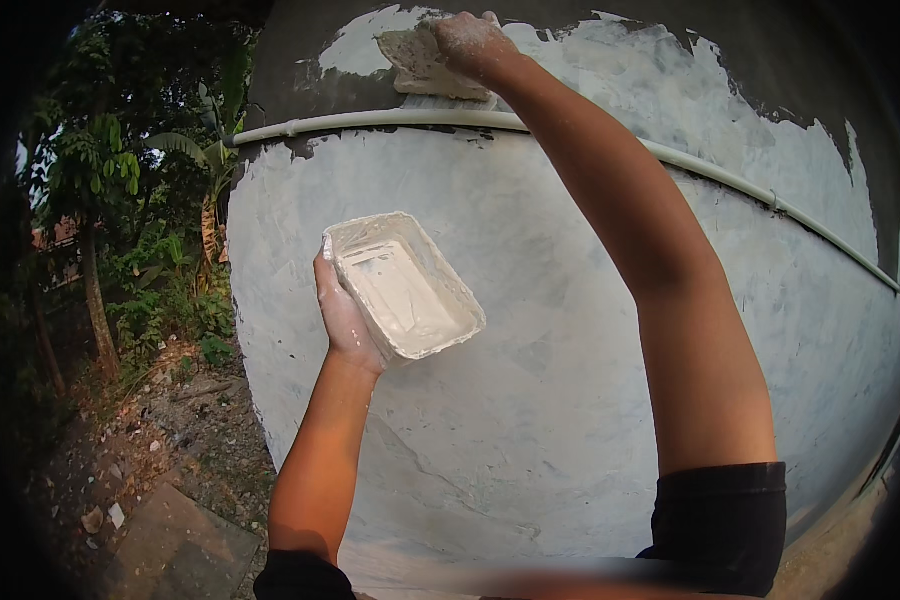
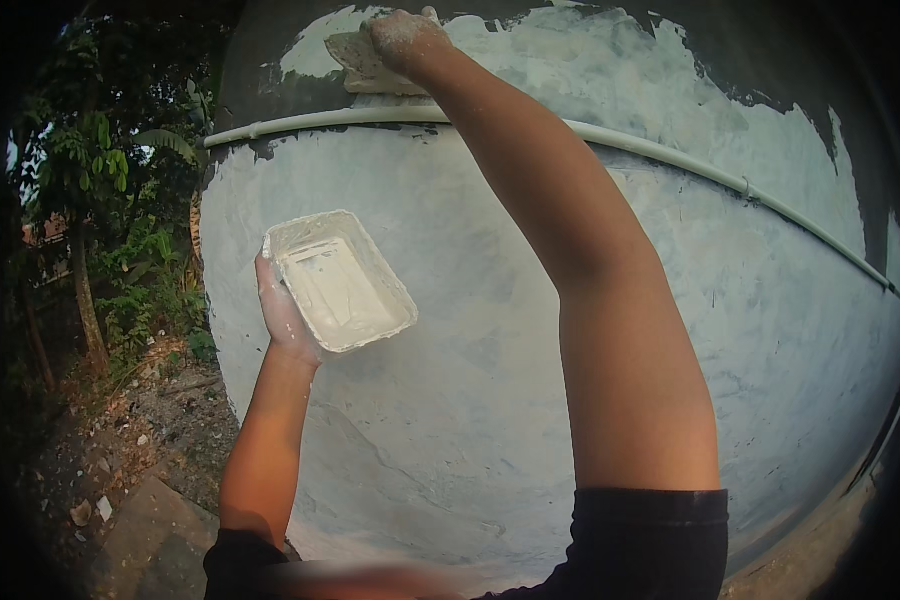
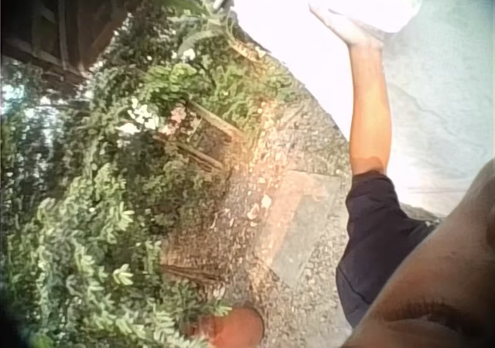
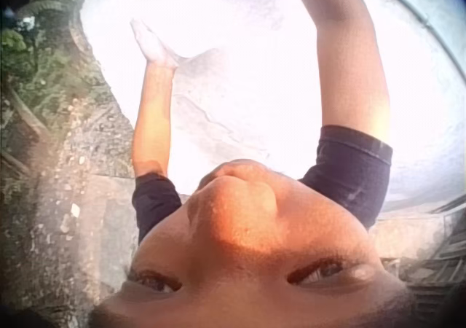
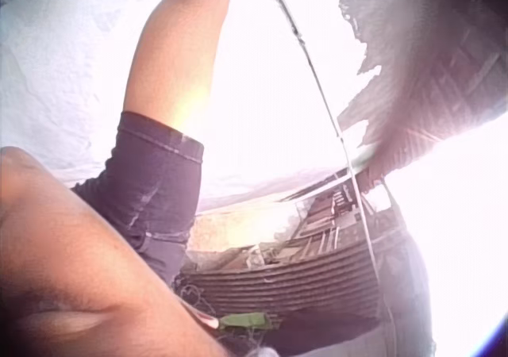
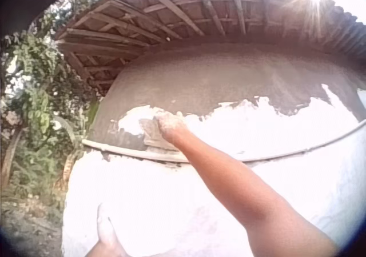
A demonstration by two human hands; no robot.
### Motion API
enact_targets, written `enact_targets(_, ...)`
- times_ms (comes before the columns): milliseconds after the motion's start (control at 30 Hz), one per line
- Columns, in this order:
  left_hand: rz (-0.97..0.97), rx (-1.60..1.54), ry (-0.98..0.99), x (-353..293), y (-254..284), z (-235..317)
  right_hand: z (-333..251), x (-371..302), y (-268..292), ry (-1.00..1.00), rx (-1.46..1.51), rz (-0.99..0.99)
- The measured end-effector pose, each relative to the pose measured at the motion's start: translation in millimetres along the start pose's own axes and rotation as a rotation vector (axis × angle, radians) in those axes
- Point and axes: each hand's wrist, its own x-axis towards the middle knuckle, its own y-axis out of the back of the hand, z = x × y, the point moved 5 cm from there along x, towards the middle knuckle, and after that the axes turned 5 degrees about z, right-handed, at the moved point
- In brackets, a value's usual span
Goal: Applying white plaster or filler to an exterior wall using a putty knife and a plastic container.
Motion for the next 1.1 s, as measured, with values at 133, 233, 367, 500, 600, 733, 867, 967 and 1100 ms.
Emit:
enact_targets(133, -0.055, -0.046, 0.005, -3.9, -2.7, 1.8, 28.5, -20.1, 3.2, -0.106, 0.013, 0.030)
enact_targets(233, -0.065, -0.037, 0.006, -7.3, -6.8, 3.6, 54.5, -9.1, 14.6, -0.188, -0.065, 0.042)
enact_targets(367, -0.037, -0.032, -0.028, -8.5, 2.1, 16.3, 24.9, -5.1, 26.6, -0.107, -0.043, 0.422)
enact_targets(500, -0.046, -0.040, -0.027, -14.5, -2.6, 20.0, 15.8, 2.7, -9.1, -0.123, 0.132, 0.229)
enact_targets(600, -0.065, -0.087, 0.004, -12.5, -13.3, 4.5, 56.6, -3.8, -38.1, -0.185, 0.070, 0.123)
enact_targets(733, -0.022, -0.071, -0.025, -15.7, 3.5, 17.1, 40.0, -1.8, -10.5, -0.238, -0.007, -0.008)
enact_targets(867, -0.003, -0.038, -0.045, -17.8, 3.1, 24.5, 7.8, -8.2, 32.8, -0.050, -0.127, 0.492)
enact_targets(967, -0.015, -0.041, -0.040, -16.5, 2.0, 26.3, -1.9, -6.3, 21.1, -0.197, 0.116, 0.217)
enact_targets(1100, -0.009, -0.037, -0.064, -18.0, 1.9, 29.1, -0.6, -19.2, -14.3, -0.313, 0.151, 0.037)
